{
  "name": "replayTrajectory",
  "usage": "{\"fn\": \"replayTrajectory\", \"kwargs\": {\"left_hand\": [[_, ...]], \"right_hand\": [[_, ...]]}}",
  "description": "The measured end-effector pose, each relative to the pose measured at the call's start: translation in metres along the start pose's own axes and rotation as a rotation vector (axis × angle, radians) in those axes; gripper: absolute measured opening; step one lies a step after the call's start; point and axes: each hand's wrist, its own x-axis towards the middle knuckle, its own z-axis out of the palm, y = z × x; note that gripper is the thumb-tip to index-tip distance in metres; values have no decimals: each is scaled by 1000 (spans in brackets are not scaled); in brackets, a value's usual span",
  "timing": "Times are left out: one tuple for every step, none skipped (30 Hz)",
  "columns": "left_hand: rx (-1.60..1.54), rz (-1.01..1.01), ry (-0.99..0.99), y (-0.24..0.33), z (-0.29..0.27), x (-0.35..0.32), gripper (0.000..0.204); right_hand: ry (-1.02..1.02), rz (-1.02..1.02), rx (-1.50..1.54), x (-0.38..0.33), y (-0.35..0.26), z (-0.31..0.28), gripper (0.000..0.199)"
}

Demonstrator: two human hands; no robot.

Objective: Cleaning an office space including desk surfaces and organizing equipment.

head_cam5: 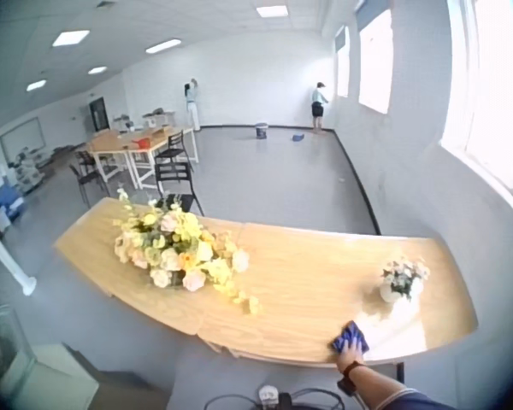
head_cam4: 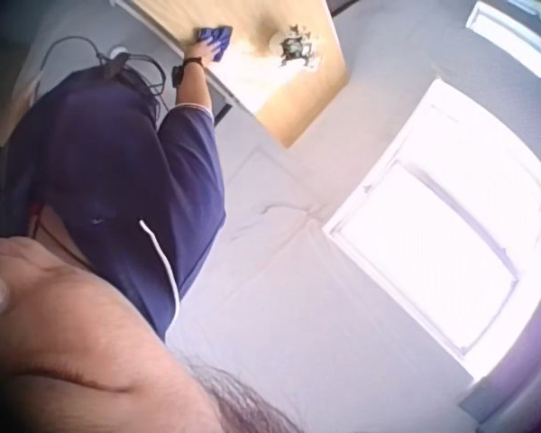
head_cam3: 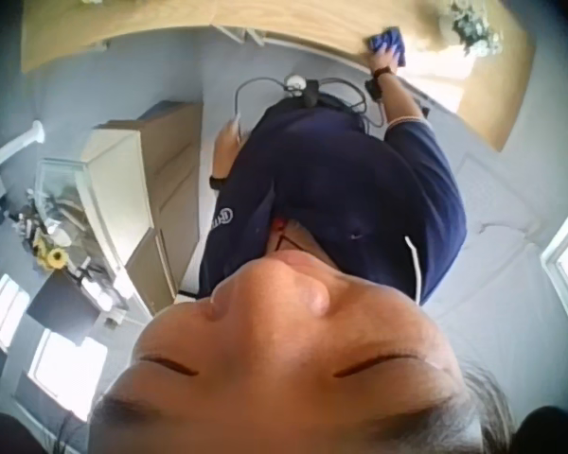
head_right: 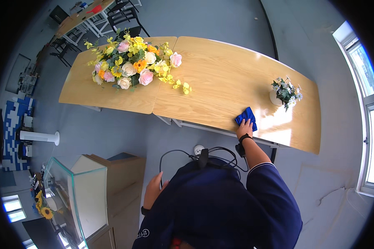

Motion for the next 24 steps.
{"fn": "replayTrajectory", "kwargs": {"left_hand": [[-2, -24, 20, -5, 2, -10, 40], [7, -59, 27, -10, 6, -23, 39], [15, -79, 25, -12, 11, -30, 38], [13, -88, 41, -13, 13, -35, 38], [7, -90, 59, -14, 14, -40, 37], [1, -96, 83, -15, 15, -47, 36], [0, -121, 107, -16, 16, -53, 36], [0, -109, 85, -17, 16, -58, 35], [-2, -110, 71, -19, 17, -65, 35], [-4, -149, 107, -21, 19, -71, 35], [11, -123, 109, -24, 24, -78, 34], [25, -103, 111, -26, 28, -85, 34], [19, -155, 149, -26, 30, -92, 34], [10, -109, 189, -24, 31, -96, 33], [4, -64, 228, -22, 32, -101, 31], [-2, -109, 258, -21, 31, -107, 31], [-12, -129, 193, -18, 28, -112, 32], [-25, -133, 125, -16, 26, -118, 32], [-30, -151, 145, -16, 28, -121, 32], [-21, -150, 126, -16, 29, -123, 32], [-9, -141, 102, -17, 31, -125, 32], [-9, -146, 111, -18, 33, -127, 32], [-16, -150, 115, -18, 36, -129, 32], [-24, -149, 112, -16, 38, -130, 32]], "right_hand": [[-19, 34, 50, -13, -15, -22, 47], [-36, 72, 106, -24, -31, -44, 47], [-23, 74, 11, -24, -37, -49, 46], [-70, 135, 75, -25, -42, -57, 45], [-118, 193, 138, -27, -47, -67, 44], [-110, 242, 192, -26, -52, -69, 42], [-120, 210, 77, -24, -56, -66, 42], [-107, 217, 124, -26, -56, -66, 42], [-95, 208, 169, -29, -60, -66, 43], [-54, 323, 354, -24, -57, -54, 45], [-24, 429, 539, -19, -55, -42, 47], [-71, 323, 395, -20, -53, -40, 50], [-108, 219, 246, -21, -51, -39, 52], [-97, 199, 225, -16, -43, -34, 53], [-87, 178, 204, -14, -41, -30, 53], [-117, 169, 220, -22, -46, -37, 53], [-148, 162, 236, -28, -50, -46, 53], [-173, 154, 193, -30, -50, -51, 51], [-197, 156, 155, -29, -51, -52, 49], [-194, 37, -7, -30, -51, -52, 45], [-179, 60, 46, -29, -48, -48, 42], [-178, 47, 38, -27, -48, -46, 41], [-178, 37, 31, -25, -49, -44, 40], [-176, 37, 30, -25, -47, -43, 40]]}}
